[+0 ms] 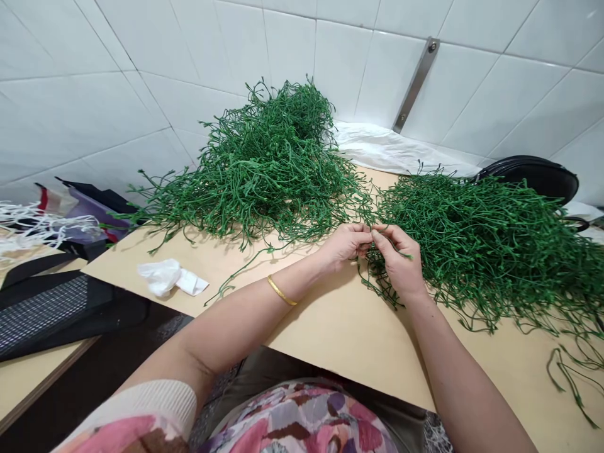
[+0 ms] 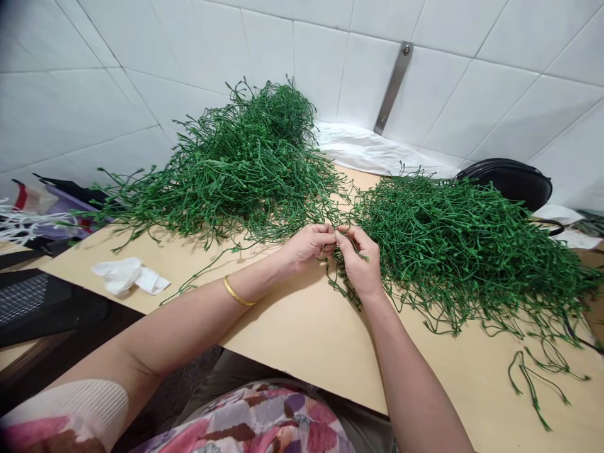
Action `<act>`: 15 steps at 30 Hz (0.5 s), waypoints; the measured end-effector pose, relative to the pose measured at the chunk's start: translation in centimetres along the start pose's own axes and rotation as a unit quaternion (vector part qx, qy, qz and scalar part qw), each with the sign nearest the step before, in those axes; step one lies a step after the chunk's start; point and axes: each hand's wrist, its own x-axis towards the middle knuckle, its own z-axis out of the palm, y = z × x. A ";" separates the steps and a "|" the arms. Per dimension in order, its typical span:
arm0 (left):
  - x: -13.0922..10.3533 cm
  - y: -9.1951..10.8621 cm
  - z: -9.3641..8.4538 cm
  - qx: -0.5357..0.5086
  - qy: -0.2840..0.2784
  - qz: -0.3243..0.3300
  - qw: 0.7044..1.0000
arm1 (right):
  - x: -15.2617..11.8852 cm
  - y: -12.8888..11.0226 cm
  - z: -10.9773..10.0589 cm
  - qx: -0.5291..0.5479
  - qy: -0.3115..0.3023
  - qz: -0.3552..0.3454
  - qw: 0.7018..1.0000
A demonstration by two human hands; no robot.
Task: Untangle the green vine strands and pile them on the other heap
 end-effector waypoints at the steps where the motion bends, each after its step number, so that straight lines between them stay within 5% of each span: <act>1: 0.0 0.0 0.0 0.000 0.001 -0.002 1.000 | 0.0 0.1 0.0 -0.023 0.009 -0.017 1.000; 9: -0.1 0.3 0.0 0.044 -0.009 -0.003 0.999 | -0.1 0.4 -0.3 -0.159 0.033 -0.110 0.981; 15: 0.1 0.4 0.0 0.087 -0.032 0.057 0.994 | -0.1 0.5 0.5 -0.114 0.103 -0.003 0.988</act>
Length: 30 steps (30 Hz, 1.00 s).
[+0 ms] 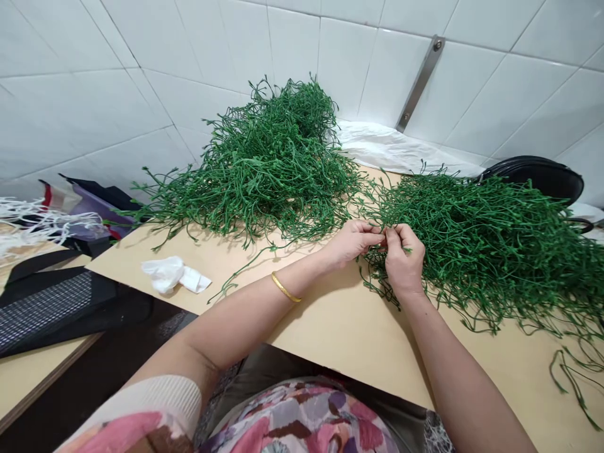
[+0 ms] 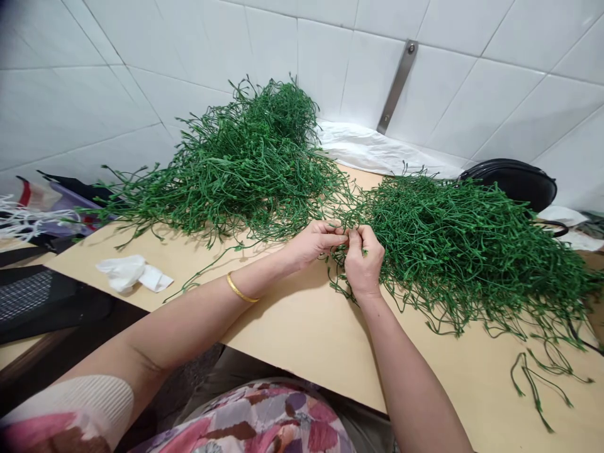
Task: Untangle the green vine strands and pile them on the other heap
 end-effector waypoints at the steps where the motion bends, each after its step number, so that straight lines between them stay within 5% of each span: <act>1: 0.1 -0.1 -0.1 -0.004 -0.010 0.004 1.000 | 0.0 0.0 0.2 0.041 -0.001 0.031 0.999; 7: 0.3 -0.3 -0.4 -0.094 -0.046 -0.032 0.994 | 0.9 -0.3 0.2 0.284 0.010 0.176 0.943; 11: 0.2 0.4 -0.9 -0.167 -0.038 -0.036 0.985 | 2.5 0.3 -1.8 0.312 0.061 0.259 0.912; 14: 0.5 0.6 -1.7 -0.209 -0.016 0.010 0.978 | 2.9 0.7 -2.9 0.187 0.077 0.184 0.962; 17: 0.8 0.6 -2.2 -0.220 0.000 0.013 0.975 | 2.3 0.7 -3.0 -0.057 0.053 0.026 0.997; 22: 0.4 1.0 -2.0 -0.240 0.009 0.003 0.971 | 1.0 0.5 -2.6 -0.338 -0.033 -0.144 0.930; 27: 0.0 1.8 -2.1 -0.296 0.004 -0.020 0.955 | 0.7 0.3 -3.0 -0.378 -0.039 -0.192 0.905; 30: -0.2 2.3 -2.1 -0.315 0.008 -0.007 0.949 | 0.4 0.0 -2.8 -0.349 -0.126 -0.180 0.911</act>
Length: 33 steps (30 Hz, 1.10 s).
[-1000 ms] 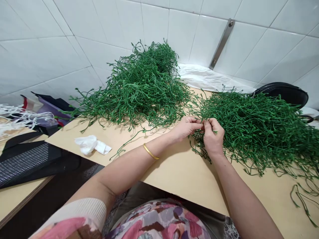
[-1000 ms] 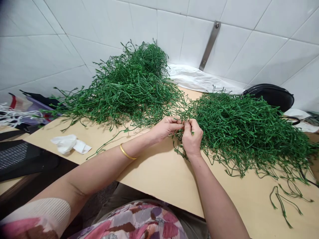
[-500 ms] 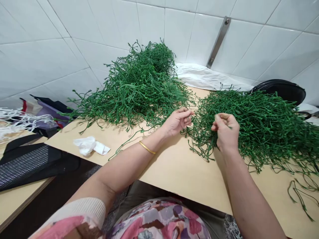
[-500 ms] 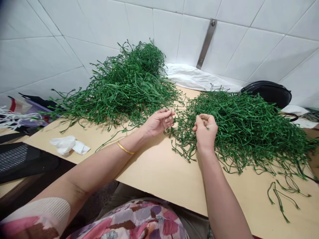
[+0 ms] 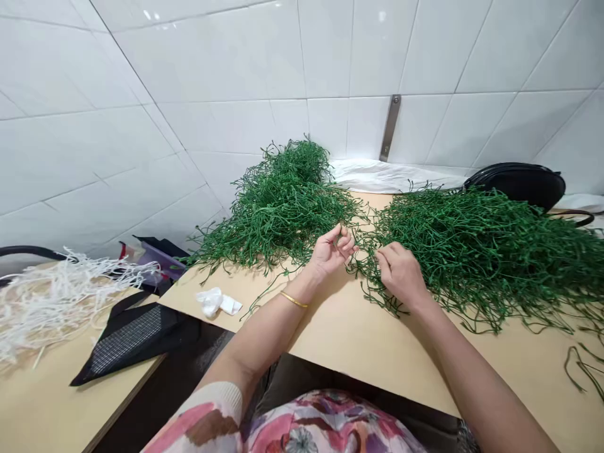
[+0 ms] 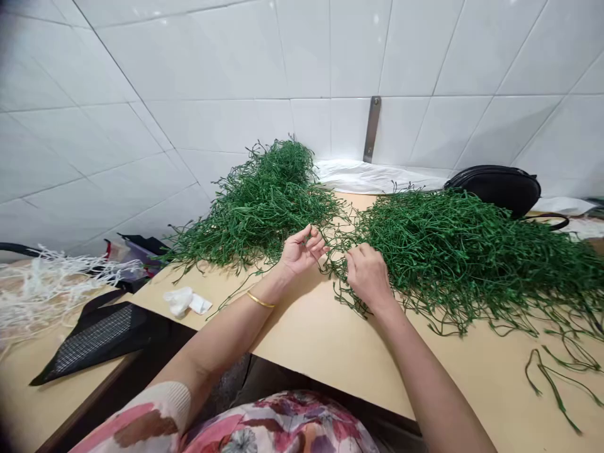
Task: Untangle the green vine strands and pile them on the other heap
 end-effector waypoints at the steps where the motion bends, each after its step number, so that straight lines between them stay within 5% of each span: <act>1: -0.1 0.1 0.2 -0.001 0.000 0.005 1.000 | 0.0 -0.2 0.2 0.006 -0.033 -0.013 0.999; 6: -0.3 1.9 2.4 0.056 -0.032 0.015 0.998 | -0.2 -0.3 1.5 -0.121 -0.099 -0.032 0.987; 13: 0.1 6.7 6.4 0.197 -0.057 0.089 0.975 | -0.2 1.1 2.4 -0.164 -0.085 0.004 0.983; 23: 1.4 13.6 10.8 0.406 0.027 0.197 0.892 | 0.1 2.6 3.2 -0.142 -0.068 0.044 0.987; 27: 0.4 12.5 9.9 0.542 0.003 0.078 0.837 | 0.0 2.9 2.9 -0.101 -0.053 0.035 0.993; 31: -1.7 9.4 7.2 0.683 -0.022 -0.142 0.716 | -0.3 3.4 2.4 -0.065 -0.020 0.017 0.998; 33: -2.7 8.1 6.0 0.688 -0.015 -0.183 0.702 | -0.4 3.7 2.4 -0.076 -0.009 0.008 0.997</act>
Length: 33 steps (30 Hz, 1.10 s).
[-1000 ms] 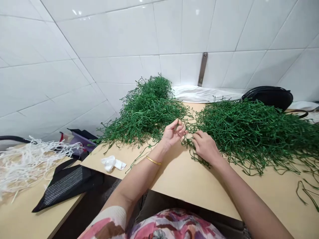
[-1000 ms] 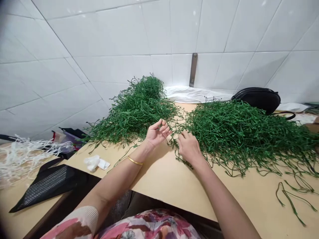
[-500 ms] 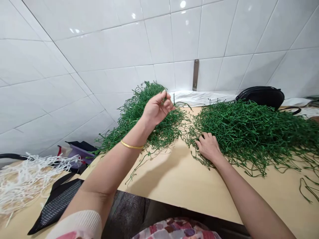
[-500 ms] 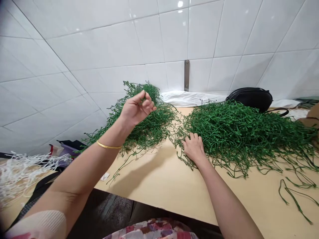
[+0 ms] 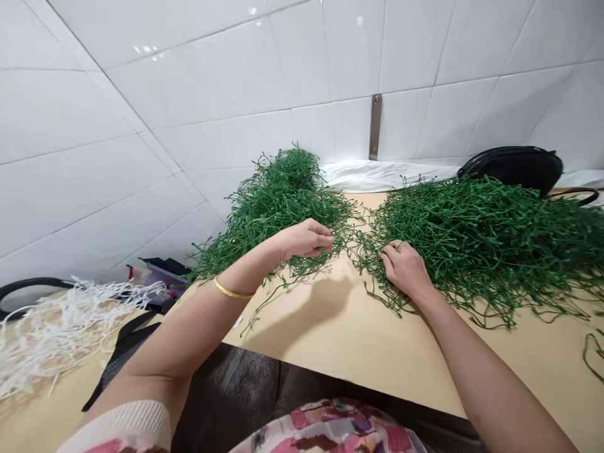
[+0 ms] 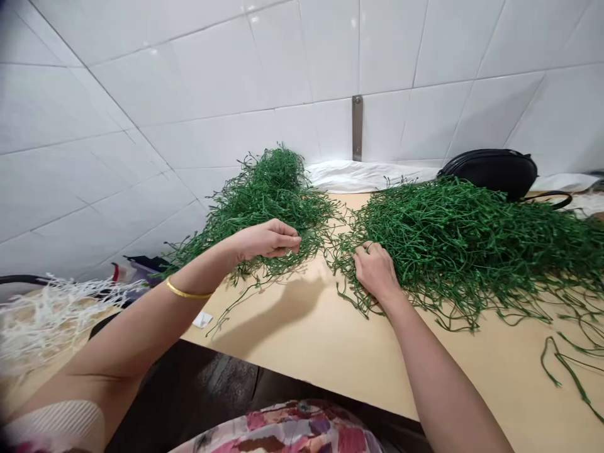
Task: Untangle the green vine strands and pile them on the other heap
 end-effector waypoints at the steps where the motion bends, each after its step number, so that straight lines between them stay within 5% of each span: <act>1: 0.0 -0.6 0.6 -0.001 -0.005 -0.008 1.000 | 0.0 0.1 0.1 -0.010 0.000 -0.006 1.000; 3: 0.3 -1.7 1.8 0.009 0.005 -0.007 1.000 | 0.0 0.3 0.4 -0.033 -0.012 -0.016 0.999; 6: 1.5 -3.3 3.5 0.051 0.106 0.049 0.992 | 0.2 0.2 0.6 -0.055 -0.039 -0.022 0.997; 13: 3.9 -4.9 5.7 0.198 0.295 0.146 0.923 | 0.9 -1.6 -2.3 -0.135 -0.135 -0.043 0.981; 17: 4.4 -4.3 5.5 0.194 0.334 0.183 0.904 | 0.8 -2.3 -4.6 -0.145 -0.099 -0.048 0.983; 21: 5.1 -3.9 5.5 0.184 0.341 0.225 0.894 | 0.5 -3.0 -6.1 -0.100 0.018 -0.017 0.995; 23: 5.5 -4.1 5.7 0.189 0.329 0.242 0.893 | 0.5 -3.3 -6.3 -0.059 0.055 0.009 0.997; 26: 5.9 -4.8 5.9 0.190 0.312 0.250 0.897 | 0.5 -3.3 -6.1 0.102 0.002 0.079 0.992; 30: 6.3 -5.8 5.7 0.178 0.311 0.250 0.900 | 0.7 -2.7 -5.4 0.410 -0.084 0.188 0.888; 33: 6.4 -6.4 5.7 0.167 0.314 0.251 0.900 | 0.6 -2.5 -4.7 0.439 0.037 0.203 0.875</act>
